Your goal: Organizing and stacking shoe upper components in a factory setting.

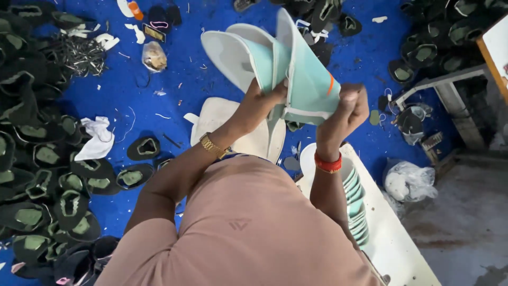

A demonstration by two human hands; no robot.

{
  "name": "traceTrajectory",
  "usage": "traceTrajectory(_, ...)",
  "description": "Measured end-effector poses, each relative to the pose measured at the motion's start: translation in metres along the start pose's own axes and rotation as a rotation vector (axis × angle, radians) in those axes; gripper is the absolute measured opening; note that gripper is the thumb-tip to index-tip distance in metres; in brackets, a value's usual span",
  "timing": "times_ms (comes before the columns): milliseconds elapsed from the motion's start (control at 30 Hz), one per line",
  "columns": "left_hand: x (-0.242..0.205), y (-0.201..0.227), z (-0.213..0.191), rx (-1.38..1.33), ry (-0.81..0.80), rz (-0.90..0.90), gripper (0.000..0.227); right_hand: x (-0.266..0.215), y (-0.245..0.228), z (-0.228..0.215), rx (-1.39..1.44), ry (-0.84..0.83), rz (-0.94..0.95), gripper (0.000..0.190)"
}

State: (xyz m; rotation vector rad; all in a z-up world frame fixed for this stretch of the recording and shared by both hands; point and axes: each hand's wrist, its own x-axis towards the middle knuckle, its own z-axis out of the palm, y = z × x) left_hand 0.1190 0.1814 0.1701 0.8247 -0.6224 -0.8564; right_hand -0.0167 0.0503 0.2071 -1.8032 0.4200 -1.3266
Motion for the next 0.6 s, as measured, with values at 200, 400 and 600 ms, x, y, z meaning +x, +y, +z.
traceTrajectory(200,0.001,0.020,0.018,0.059,-0.044,0.003,0.051,0.017,-0.003,0.021,0.192,0.062,0.104,0.026)
traceTrajectory(400,0.013,0.056,0.010,0.024,0.032,0.135,0.060,0.043,-0.009,0.018,0.693,-0.115,0.303,0.027)
traceTrajectory(600,0.024,0.076,0.014,0.065,0.028,0.208,0.054,-0.003,0.082,-0.001,0.297,-0.861,0.589,0.083)
